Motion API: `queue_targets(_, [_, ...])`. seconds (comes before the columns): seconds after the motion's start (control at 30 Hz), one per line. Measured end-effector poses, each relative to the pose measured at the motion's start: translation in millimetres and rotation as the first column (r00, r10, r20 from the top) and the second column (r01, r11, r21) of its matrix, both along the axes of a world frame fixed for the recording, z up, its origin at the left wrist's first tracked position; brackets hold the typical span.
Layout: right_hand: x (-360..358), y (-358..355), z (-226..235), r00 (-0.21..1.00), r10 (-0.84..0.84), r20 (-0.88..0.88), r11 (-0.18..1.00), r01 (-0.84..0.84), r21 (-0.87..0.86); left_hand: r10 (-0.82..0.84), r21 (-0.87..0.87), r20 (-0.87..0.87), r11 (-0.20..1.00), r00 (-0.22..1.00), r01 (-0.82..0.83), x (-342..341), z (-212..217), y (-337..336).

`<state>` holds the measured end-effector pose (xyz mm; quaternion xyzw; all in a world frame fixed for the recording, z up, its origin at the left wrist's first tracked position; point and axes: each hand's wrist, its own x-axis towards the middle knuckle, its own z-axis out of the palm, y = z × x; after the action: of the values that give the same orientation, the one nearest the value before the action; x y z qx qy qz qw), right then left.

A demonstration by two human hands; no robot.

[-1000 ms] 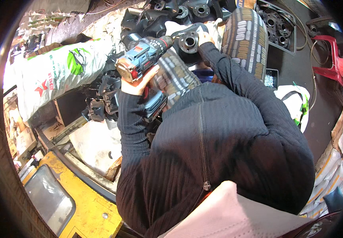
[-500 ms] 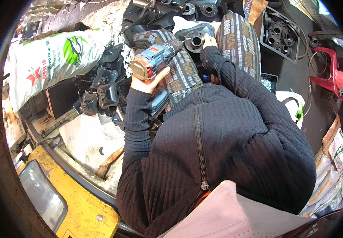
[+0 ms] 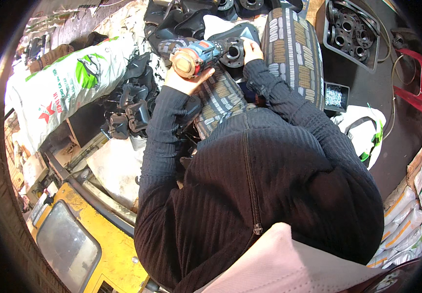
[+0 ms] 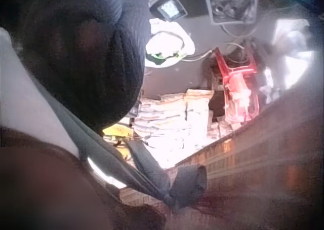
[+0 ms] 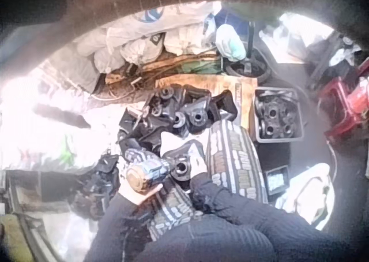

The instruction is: The person uses a cordless drill to fasten screws into black plastic components placed on a patterned cushion. They repeatedly pick up screws, position them, and drive them in with the drill, handling multiple similar parts one at a time.

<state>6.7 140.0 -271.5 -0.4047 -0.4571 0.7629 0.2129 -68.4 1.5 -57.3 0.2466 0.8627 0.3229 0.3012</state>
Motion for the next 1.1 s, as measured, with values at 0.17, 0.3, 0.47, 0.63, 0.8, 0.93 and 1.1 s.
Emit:
queue_targets(0.17, [4,1,16,0.995,0.080,0.061,0.996,-0.077,-0.049,-0.006,-0.043,0.033,0.999,0.999,0.007,-6,-4,12])
queue_targets(0.3, [2,2,22,0.997,0.070,0.036,0.993,-0.066,-0.095,-0.251,-0.111,-0.012,0.962,0.968,0.249,-26,-3,22])
queue_targets(0.47, [4,-1,28,0.997,0.037,0.071,0.991,-0.028,-0.130,-0.501,-0.431,-0.020,0.785,0.865,0.445,-47,7,50])
queue_targets(0.63, [4,-4,31,0.984,0.002,0.180,0.999,0.007,-0.051,-0.581,-0.510,-0.004,0.701,0.814,0.498,-62,16,77])
queue_targets(0.8, [5,-8,30,0.972,-0.006,0.236,0.999,0.015,-0.033,-0.672,-0.582,-0.041,0.617,0.739,0.529,-67,14,84])
queue_targets(0.93, [8,-9,34,0.963,0.008,0.269,0.999,0.004,-0.044,-0.525,-0.550,0.042,0.698,0.850,0.458,-55,15,79])
queue_targets(1.1, [7,-8,39,0.960,0.027,0.280,0.995,0.000,-0.098,-0.628,-0.620,0.028,0.599,0.778,0.507,-54,14,81])
